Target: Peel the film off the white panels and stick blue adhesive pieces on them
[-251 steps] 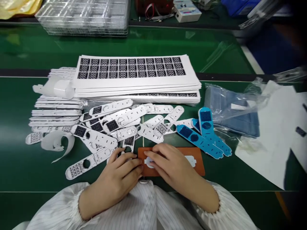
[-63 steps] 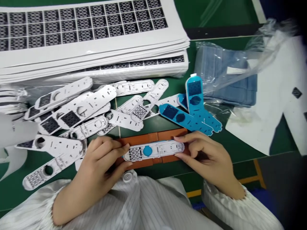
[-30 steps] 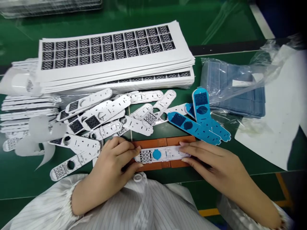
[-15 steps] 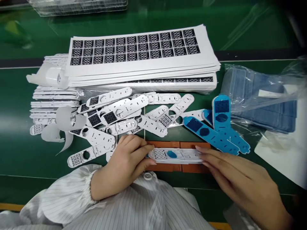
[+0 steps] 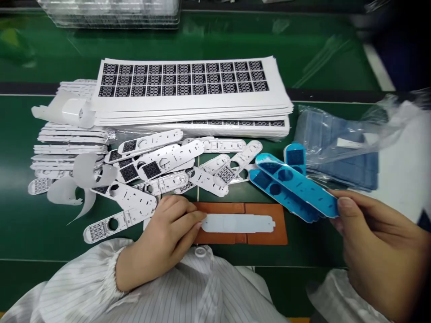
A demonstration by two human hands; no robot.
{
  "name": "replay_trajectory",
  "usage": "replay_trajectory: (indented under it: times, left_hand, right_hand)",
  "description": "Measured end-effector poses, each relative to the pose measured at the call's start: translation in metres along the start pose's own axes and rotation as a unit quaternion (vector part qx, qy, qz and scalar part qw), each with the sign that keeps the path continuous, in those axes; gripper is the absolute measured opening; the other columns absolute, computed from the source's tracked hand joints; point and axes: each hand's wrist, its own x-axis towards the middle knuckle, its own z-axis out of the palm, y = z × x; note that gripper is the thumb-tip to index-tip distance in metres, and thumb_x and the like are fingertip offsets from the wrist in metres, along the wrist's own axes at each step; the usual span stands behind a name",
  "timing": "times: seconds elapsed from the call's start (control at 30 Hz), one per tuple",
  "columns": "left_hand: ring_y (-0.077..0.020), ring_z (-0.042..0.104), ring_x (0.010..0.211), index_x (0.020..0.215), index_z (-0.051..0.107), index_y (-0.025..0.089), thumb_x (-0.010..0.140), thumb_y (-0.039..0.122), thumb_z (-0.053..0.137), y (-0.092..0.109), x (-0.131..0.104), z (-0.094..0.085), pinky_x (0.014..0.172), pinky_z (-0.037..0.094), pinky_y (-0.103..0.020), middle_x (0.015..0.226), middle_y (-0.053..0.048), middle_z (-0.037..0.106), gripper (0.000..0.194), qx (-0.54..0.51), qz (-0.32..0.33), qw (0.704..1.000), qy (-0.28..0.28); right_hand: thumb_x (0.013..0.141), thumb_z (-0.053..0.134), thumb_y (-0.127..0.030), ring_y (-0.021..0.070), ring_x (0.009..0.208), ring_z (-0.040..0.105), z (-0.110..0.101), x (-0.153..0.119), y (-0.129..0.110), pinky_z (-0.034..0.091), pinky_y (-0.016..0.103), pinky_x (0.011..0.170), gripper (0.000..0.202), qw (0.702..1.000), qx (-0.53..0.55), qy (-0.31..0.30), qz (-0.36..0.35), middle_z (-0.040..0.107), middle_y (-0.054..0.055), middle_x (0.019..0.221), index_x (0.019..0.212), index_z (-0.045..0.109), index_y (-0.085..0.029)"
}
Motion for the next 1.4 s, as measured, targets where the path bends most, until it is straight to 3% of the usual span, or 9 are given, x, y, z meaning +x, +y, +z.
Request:
replay_trajectory:
  times: [0.1,0.27,0.4,0.57,0.67,0.77,0.9,1.03,1.4]
  left_hand:
    - [-0.0166,0.051,0.086,0.103,0.058,0.016,0.089,0.008,0.045,0.000,-0.001,0.004,0.076,0.044,-0.035,0.090,-0.005,0.061,0.021,0.002,0.017,1.000,-0.011]
    - [-0.0159,0.051,0.087,0.104,0.059,0.016,0.089,0.008,0.046,-0.001,-0.004,0.005,0.078,0.043,-0.034,0.092,-0.005,0.060,0.021,-0.003,0.027,1.000,-0.010]
    - [-0.0162,0.050,0.087,0.103,0.059,0.014,0.088,0.007,0.047,0.000,-0.006,0.003,0.077,0.042,-0.033,0.093,-0.006,0.060,0.021,0.002,0.032,0.999,-0.012]
    - [-0.0168,0.049,0.088,0.103,0.059,0.013,0.087,0.007,0.049,0.000,-0.008,0.002,0.077,0.042,-0.034,0.093,-0.007,0.060,0.020,0.012,0.045,0.999,-0.013]
    - [-0.0169,0.049,0.087,0.101,0.060,0.014,0.088,0.010,0.050,0.000,-0.011,0.001,0.076,0.042,-0.034,0.091,-0.006,0.061,0.017,0.035,0.043,0.998,-0.005]
    - [-0.0166,0.050,0.087,0.096,0.060,0.015,0.088,0.012,0.050,0.000,-0.015,0.000,0.076,0.042,-0.033,0.090,-0.005,0.061,0.014,0.049,0.029,0.998,0.010]
    - [-0.0155,0.052,0.085,0.089,0.060,0.016,0.087,0.010,0.050,-0.002,-0.022,-0.003,0.077,0.043,-0.033,0.087,-0.004,0.061,0.011,0.053,0.009,0.998,0.036]
    - [-0.0152,0.053,0.085,0.089,0.060,0.016,0.087,0.012,0.050,-0.003,-0.025,-0.005,0.078,0.043,-0.033,0.087,-0.003,0.062,0.011,0.056,0.011,0.998,0.035]
    - [-0.0185,0.055,0.091,0.096,0.060,0.013,0.087,0.015,0.051,-0.005,-0.022,0.001,0.079,0.046,-0.034,0.097,-0.009,0.061,0.012,0.079,0.053,0.995,0.017]
  right_hand:
    - [0.077,0.069,-0.037,0.0152,0.051,0.054,0.001,0.010,0.001,0.042,0.028,0.043,0.021,0.993,0.066,0.065,0.076,0.064,0.006,0.066,0.089,0.074,-0.019]
    - [0.083,0.061,-0.035,0.0147,0.048,0.053,0.005,0.017,0.006,0.043,0.027,0.043,0.021,0.999,0.008,0.021,-0.024,0.062,0.003,0.062,0.092,0.071,-0.019]
    - [0.078,0.068,-0.029,0.0204,0.066,0.063,0.006,0.017,0.004,0.049,0.031,0.057,0.010,0.989,-0.089,-0.042,-0.109,0.068,0.006,0.078,0.081,0.071,-0.020]
    - [0.082,0.064,-0.022,0.0245,0.088,0.063,0.008,0.000,-0.018,0.050,0.034,0.069,0.008,0.967,-0.119,-0.014,-0.223,0.064,0.010,0.097,0.089,0.067,-0.019]
    - [0.086,0.056,-0.016,0.0214,0.089,0.061,0.021,-0.022,-0.045,0.051,0.034,0.074,0.011,0.932,-0.064,-0.128,-0.334,0.063,0.009,0.099,0.095,0.062,-0.019]
    - [0.089,0.048,-0.012,0.0213,0.090,0.058,0.046,-0.042,-0.072,0.051,0.035,0.073,0.017,0.871,-0.021,-0.260,-0.417,0.062,0.011,0.100,0.100,0.061,-0.016]
    - [0.090,0.046,-0.010,0.0231,0.085,0.055,0.074,-0.052,-0.087,0.049,0.036,0.067,0.023,0.817,-0.043,-0.314,-0.481,0.061,0.012,0.099,0.106,0.062,-0.013]
    - [0.090,0.049,-0.011,0.0219,0.082,0.053,0.081,-0.047,-0.081,0.046,0.034,0.066,0.024,0.788,-0.065,-0.331,-0.515,0.059,0.010,0.097,0.110,0.061,-0.016]
    - [0.090,0.052,-0.011,0.0238,0.092,0.053,0.069,-0.044,-0.067,0.051,0.039,0.073,0.024,0.788,-0.031,-0.320,-0.525,0.062,0.013,0.108,0.112,0.060,-0.013]
